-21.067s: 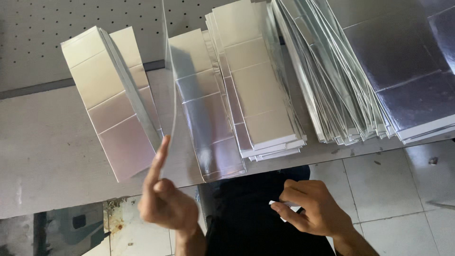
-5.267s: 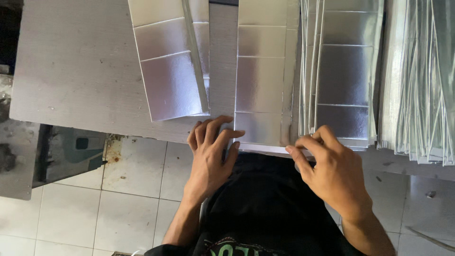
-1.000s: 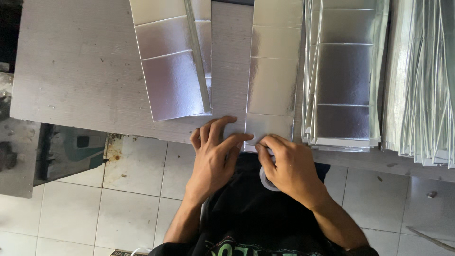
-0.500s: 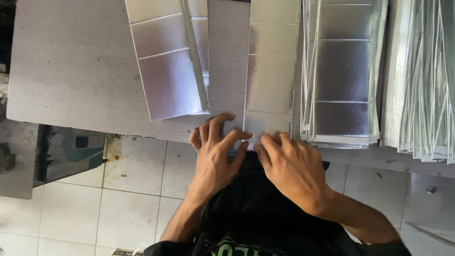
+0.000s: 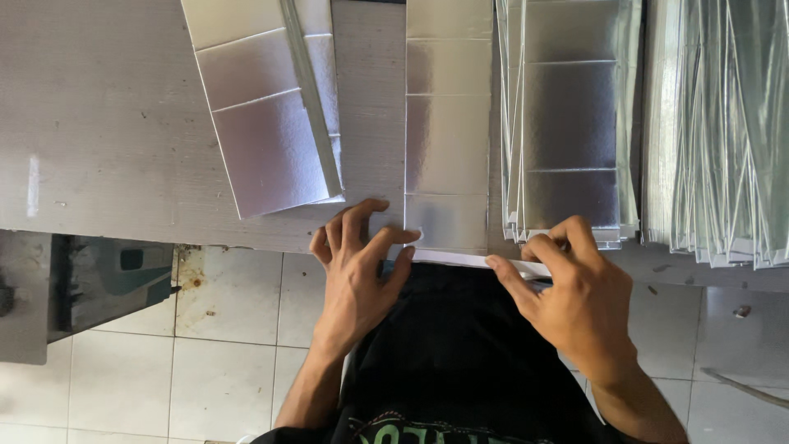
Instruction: The person applies white tape to the edges of rectangular metallic panels on a workbench. They smooth the tape down with their fingers, then pick up a stack of the taped panels and place them on top of another stack.
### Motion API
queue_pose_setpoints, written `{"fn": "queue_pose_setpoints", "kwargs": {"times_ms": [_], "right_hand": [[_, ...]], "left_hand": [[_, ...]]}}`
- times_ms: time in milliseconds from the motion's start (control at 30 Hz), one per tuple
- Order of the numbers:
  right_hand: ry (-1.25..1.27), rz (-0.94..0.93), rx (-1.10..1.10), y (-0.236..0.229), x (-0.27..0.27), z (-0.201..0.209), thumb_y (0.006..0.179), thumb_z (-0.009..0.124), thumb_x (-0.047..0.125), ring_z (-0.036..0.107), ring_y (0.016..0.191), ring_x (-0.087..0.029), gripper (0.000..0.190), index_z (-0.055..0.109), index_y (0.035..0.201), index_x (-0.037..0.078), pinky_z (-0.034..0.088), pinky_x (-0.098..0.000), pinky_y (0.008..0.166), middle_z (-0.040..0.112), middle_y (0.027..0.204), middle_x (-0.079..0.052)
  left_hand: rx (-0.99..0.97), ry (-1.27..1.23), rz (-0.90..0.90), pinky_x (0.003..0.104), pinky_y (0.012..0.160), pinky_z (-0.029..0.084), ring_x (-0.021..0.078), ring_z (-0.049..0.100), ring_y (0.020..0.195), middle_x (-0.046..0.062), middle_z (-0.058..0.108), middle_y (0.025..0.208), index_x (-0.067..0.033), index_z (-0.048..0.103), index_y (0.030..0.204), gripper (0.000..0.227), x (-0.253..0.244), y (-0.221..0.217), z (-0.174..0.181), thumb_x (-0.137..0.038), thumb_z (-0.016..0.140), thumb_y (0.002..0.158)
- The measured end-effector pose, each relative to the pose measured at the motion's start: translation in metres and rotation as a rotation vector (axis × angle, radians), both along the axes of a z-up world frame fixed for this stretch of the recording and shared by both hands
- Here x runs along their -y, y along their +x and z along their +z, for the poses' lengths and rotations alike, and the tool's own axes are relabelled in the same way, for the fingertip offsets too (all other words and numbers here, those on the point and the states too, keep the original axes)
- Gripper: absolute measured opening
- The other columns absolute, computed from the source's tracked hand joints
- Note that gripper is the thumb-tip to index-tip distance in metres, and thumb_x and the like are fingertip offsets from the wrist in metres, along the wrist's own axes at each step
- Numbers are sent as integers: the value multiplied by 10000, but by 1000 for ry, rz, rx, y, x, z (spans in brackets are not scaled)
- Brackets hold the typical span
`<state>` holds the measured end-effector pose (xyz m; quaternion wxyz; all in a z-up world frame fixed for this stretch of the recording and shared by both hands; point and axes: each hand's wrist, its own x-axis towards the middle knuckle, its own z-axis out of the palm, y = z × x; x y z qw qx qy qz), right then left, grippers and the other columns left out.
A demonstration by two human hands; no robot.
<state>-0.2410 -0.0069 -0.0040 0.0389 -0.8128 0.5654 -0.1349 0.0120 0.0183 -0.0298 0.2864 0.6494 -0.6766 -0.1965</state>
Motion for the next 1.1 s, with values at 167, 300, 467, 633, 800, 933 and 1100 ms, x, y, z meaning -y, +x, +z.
{"fn": "queue_pose_setpoints", "kwargs": {"times_ms": [167,300,467,633,800,933,1100], "right_hand": [[-47,-75,-9,5,1,-13,838,885,579,553,653,-129,540,572,724,154,385,-313,438,541,889,8],[-109,-108,-32,9,1,-20,806,935,617,500,638,-107,634,510,698,160,340,-296,441,520,868,22],[-119,-110,-42,10,1,-23,804,953,603,496,625,-105,624,521,704,163,360,-291,444,509,862,22],[-128,-110,-38,10,2,-23,827,934,615,489,625,-115,632,507,708,165,355,-299,448,495,858,21],[-156,-91,-12,12,2,-23,795,992,552,482,613,-108,610,531,700,164,350,-287,462,501,848,20],[-166,-87,2,14,2,-20,833,975,543,464,586,-119,605,526,696,161,330,-294,458,483,826,24],[-149,-76,-47,13,1,-21,860,943,558,443,550,-124,592,539,699,157,327,-290,439,482,830,17]], "left_hand": [[0,0,5,462,989,229,279,452,1240,46,516,1359,-312,699,1071,166,0,0,-1,-247,682,919],[1,1,1,464,994,230,280,446,1242,45,503,1359,-312,693,1075,150,0,0,0,-255,671,938],[0,6,6,463,998,228,279,445,1256,41,504,1370,-316,698,1074,156,0,0,-2,-260,673,930],[2,4,5,467,999,229,278,442,1260,35,506,1374,-316,698,1068,157,0,0,-2,-254,686,924],[1,10,8,476,1010,226,283,444,1271,42,500,1377,-309,696,1061,150,0,-1,-2,-248,671,927],[49,1,24,496,1025,213,294,434,1269,41,487,1373,-290,657,1038,150,0,-13,-4,-235,663,899],[132,-93,231,529,1107,226,332,404,1320,125,484,1329,-148,562,1002,586,1,-48,-22,-656,763,789]]}}
